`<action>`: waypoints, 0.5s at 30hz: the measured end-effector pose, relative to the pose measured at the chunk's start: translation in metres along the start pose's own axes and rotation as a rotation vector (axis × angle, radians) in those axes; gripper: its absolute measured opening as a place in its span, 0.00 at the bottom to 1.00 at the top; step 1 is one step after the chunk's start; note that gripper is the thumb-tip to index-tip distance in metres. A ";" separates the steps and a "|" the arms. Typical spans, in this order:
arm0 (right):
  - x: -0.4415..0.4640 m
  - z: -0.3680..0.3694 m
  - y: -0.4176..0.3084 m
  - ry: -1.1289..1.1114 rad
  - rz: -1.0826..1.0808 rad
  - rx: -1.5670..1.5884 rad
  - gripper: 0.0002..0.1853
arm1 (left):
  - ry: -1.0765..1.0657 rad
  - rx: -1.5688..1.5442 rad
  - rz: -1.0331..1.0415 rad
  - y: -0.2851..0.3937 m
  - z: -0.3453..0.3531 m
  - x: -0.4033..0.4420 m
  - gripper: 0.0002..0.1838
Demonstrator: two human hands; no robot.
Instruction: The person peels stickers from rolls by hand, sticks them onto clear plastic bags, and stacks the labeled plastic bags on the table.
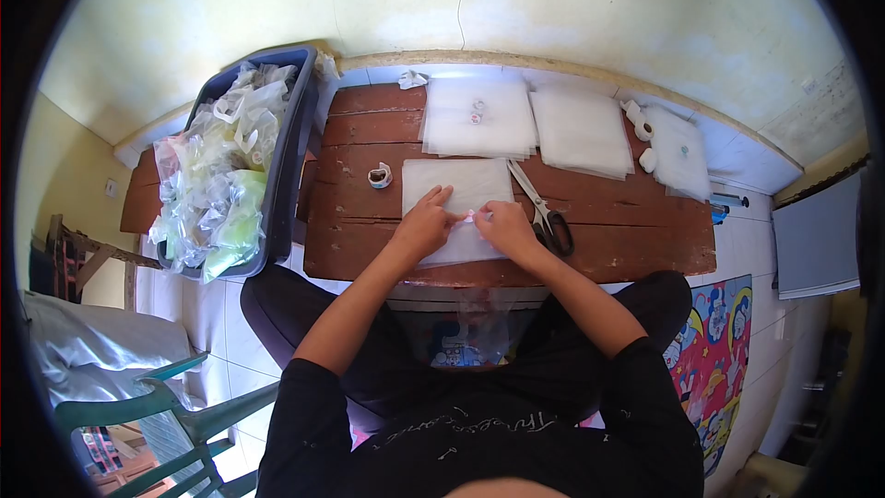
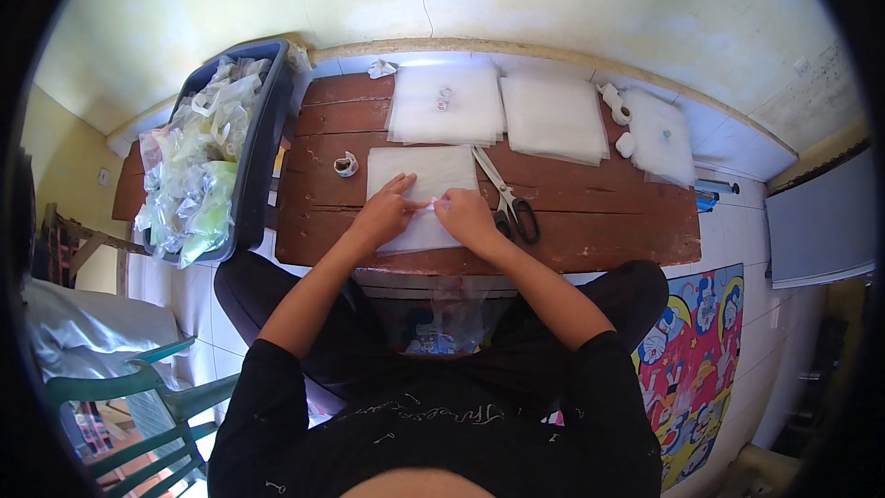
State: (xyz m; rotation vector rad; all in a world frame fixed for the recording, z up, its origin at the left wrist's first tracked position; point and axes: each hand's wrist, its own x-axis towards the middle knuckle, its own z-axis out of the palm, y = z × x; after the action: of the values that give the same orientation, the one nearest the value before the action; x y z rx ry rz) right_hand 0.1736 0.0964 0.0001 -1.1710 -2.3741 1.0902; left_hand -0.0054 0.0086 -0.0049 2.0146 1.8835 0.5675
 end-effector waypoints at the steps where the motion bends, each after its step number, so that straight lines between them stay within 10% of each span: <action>1: -0.002 0.004 0.003 0.135 -0.146 -0.207 0.14 | 0.000 0.000 0.003 0.000 0.000 0.000 0.19; 15: -0.004 -0.024 0.002 0.104 -0.081 -0.498 0.18 | 0.055 -0.009 0.030 -0.002 0.002 -0.004 0.17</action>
State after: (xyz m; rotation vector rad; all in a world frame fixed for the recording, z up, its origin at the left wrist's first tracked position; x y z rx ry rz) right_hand 0.1893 0.1061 0.0152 -1.2248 -2.6612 0.4045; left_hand -0.0064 0.0047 -0.0074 2.0452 1.8815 0.6446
